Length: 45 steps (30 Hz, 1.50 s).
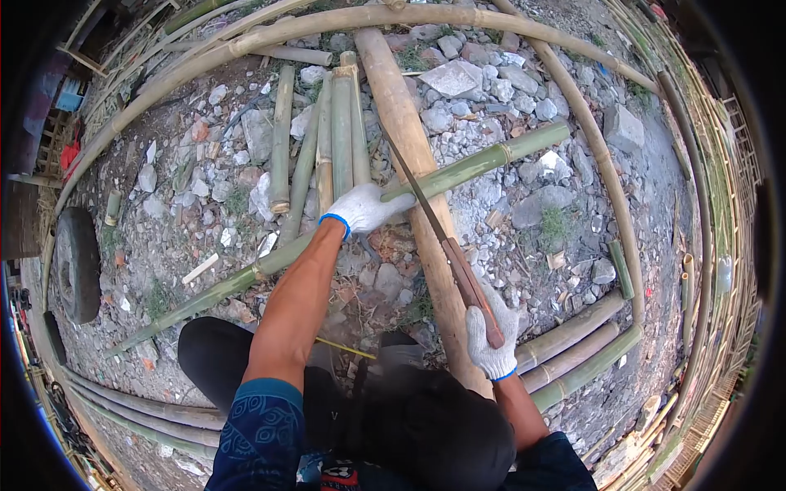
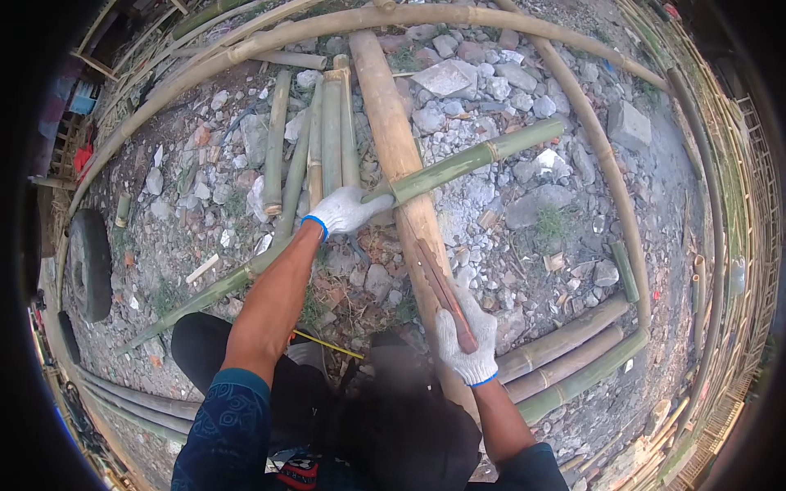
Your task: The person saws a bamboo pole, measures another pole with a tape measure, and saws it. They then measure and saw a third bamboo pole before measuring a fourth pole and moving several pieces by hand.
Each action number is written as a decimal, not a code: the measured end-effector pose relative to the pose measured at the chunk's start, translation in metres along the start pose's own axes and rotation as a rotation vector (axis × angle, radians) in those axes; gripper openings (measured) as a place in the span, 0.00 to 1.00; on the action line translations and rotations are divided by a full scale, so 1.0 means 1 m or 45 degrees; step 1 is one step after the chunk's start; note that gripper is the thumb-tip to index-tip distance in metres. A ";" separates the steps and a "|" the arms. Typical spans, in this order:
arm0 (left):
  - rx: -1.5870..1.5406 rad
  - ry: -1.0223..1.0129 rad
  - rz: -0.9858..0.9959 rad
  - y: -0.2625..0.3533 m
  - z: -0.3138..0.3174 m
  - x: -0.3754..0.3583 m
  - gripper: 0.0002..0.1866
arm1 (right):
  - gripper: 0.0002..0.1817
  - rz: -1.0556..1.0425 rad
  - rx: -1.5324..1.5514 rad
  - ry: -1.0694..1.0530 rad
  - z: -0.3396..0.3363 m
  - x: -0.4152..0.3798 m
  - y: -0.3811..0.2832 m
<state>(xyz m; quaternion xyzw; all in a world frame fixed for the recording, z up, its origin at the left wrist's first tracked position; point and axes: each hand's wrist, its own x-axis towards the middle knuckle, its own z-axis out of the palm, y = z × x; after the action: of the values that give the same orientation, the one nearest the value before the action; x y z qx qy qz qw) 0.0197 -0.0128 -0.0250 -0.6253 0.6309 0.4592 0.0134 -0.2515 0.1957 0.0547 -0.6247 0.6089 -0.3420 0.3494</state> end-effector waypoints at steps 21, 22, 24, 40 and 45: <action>0.092 0.013 0.102 -0.003 0.006 0.003 0.48 | 0.24 -0.272 -0.176 0.160 0.052 0.072 0.011; 0.056 -0.037 0.066 -0.003 0.003 0.002 0.48 | 0.25 -0.399 -0.370 0.148 0.042 0.053 0.020; -0.025 -0.163 -0.001 -0.001 -0.004 -0.001 0.48 | 0.29 0.035 -0.039 0.017 0.004 -0.003 0.003; 0.134 0.278 0.112 0.009 0.002 -0.019 0.41 | 0.24 -0.106 -0.053 0.168 0.060 0.070 0.018; 0.357 0.619 0.122 0.018 0.034 -0.033 0.34 | 0.26 -0.126 -0.003 0.125 0.065 0.058 0.041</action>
<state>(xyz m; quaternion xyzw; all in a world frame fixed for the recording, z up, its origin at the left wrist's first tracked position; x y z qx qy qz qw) -0.0060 0.0292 -0.0151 -0.6785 0.7018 0.2042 -0.0738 -0.2158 0.1381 -0.0139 -0.6369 0.5942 -0.3883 0.3010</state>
